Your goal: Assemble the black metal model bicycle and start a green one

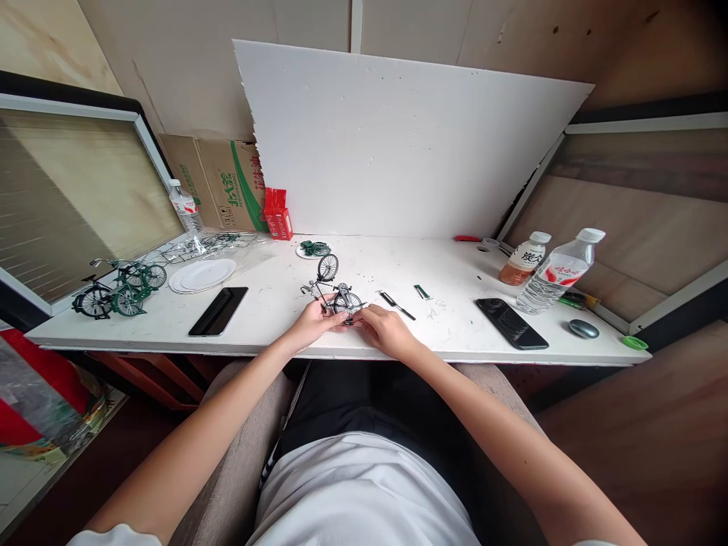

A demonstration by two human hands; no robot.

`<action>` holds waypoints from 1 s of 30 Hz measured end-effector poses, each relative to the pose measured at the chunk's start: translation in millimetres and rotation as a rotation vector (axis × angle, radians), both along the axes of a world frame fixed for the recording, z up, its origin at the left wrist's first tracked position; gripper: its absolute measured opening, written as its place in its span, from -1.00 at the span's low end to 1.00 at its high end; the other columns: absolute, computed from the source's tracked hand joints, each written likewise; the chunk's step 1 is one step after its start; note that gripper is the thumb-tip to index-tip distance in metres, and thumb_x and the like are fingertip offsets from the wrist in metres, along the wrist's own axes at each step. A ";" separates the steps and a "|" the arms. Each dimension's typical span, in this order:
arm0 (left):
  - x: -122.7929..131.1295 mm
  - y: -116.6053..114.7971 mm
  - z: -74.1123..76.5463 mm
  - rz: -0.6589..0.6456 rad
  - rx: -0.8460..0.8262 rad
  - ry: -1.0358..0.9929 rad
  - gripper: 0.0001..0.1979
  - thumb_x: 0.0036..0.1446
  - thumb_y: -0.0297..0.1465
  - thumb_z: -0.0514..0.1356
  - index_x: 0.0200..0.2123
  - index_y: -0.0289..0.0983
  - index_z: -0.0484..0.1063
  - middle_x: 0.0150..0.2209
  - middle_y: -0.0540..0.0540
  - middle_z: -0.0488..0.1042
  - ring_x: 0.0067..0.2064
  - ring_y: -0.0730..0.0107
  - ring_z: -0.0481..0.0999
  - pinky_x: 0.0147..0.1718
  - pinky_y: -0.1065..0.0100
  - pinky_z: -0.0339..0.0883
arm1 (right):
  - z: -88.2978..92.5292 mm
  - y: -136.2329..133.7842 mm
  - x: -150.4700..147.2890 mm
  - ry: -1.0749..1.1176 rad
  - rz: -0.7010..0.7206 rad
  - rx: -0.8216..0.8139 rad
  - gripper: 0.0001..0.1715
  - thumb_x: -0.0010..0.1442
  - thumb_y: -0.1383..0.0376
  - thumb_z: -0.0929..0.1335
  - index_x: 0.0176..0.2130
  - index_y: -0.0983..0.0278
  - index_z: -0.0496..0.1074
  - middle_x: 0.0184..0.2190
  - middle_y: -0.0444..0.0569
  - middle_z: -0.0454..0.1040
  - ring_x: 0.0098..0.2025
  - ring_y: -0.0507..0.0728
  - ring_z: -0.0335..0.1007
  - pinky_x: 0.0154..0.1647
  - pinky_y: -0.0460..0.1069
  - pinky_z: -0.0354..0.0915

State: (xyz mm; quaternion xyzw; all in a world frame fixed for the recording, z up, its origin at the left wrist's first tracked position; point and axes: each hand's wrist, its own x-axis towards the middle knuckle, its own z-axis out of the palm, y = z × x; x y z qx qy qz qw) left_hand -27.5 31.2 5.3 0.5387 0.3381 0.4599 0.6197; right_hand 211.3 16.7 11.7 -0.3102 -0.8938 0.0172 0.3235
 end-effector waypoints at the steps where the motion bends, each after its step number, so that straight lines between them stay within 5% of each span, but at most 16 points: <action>1: -0.2 0.3 -0.4 0.001 0.000 0.000 -0.21 0.15 -0.27 0.56 0.35 -0.28 0.34 0.00 -0.26 0.70 -0.03 0.08 0.74 0.11 -0.06 0.62 | 0.1 -0.1 0.1 0.002 0.002 0.001 -0.84 0.47 0.41 0.31 -0.05 0.20 0.46 -0.22 0.03 0.60 -0.19 0.16 0.52 -0.23 -0.01 0.37; 30: 0.6 -0.2 1.4 -0.001 -0.005 -0.002 -0.31 0.15 -0.29 0.55 0.26 -0.30 0.40 0.02 -0.26 0.70 -0.03 0.09 0.74 0.13 -0.08 0.62 | 0.2 -0.7 -0.8 -0.010 -0.041 0.067 -0.83 0.47 0.37 0.33 -0.11 0.22 0.54 -0.28 0.02 0.57 -0.21 0.16 0.48 -0.26 -0.01 0.33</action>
